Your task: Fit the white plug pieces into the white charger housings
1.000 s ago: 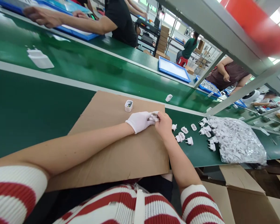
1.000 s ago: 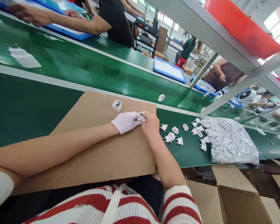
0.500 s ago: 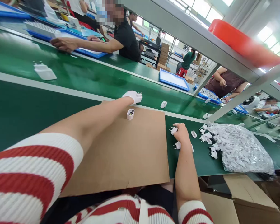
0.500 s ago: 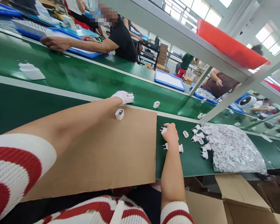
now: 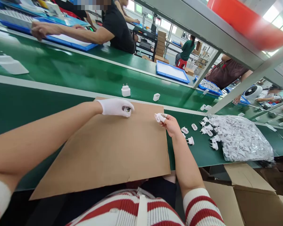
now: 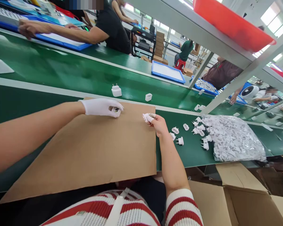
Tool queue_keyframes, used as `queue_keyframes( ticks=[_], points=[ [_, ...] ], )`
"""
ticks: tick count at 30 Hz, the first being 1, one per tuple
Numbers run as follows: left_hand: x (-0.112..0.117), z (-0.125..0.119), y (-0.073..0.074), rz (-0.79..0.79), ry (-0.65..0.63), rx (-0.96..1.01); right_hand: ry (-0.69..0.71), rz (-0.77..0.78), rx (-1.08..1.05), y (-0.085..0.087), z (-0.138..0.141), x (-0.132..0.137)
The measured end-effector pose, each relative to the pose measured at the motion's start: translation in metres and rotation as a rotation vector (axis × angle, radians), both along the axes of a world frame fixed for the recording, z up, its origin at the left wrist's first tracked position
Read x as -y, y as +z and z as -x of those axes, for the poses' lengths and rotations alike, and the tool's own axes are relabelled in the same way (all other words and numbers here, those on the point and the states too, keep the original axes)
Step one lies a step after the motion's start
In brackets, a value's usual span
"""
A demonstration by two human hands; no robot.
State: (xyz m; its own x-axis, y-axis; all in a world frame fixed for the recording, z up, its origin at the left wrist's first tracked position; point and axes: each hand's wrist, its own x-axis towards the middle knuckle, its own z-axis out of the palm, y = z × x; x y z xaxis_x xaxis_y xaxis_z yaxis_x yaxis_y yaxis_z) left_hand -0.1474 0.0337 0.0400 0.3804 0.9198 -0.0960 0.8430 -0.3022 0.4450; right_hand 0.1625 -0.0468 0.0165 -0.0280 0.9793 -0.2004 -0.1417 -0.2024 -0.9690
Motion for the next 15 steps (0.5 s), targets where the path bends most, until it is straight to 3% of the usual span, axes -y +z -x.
queue_keyframes(
  ticks=[3,8,12,15],
  points=[
    [0.014,-0.03,-0.018,-0.003,-0.083,0.011,-0.045,-0.108,0.069,-0.007,0.013,0.001],
    [0.045,-0.082,-0.047,-0.007,0.065,0.27,-0.126,-0.379,0.394,-0.018,0.031,0.005],
    [0.056,-0.097,-0.06,0.023,0.158,0.411,-0.017,-0.665,0.763,-0.021,0.036,0.006],
    [0.055,-0.097,-0.06,0.021,0.153,0.417,0.074,-0.741,1.012,-0.023,0.038,0.002]
  ],
)
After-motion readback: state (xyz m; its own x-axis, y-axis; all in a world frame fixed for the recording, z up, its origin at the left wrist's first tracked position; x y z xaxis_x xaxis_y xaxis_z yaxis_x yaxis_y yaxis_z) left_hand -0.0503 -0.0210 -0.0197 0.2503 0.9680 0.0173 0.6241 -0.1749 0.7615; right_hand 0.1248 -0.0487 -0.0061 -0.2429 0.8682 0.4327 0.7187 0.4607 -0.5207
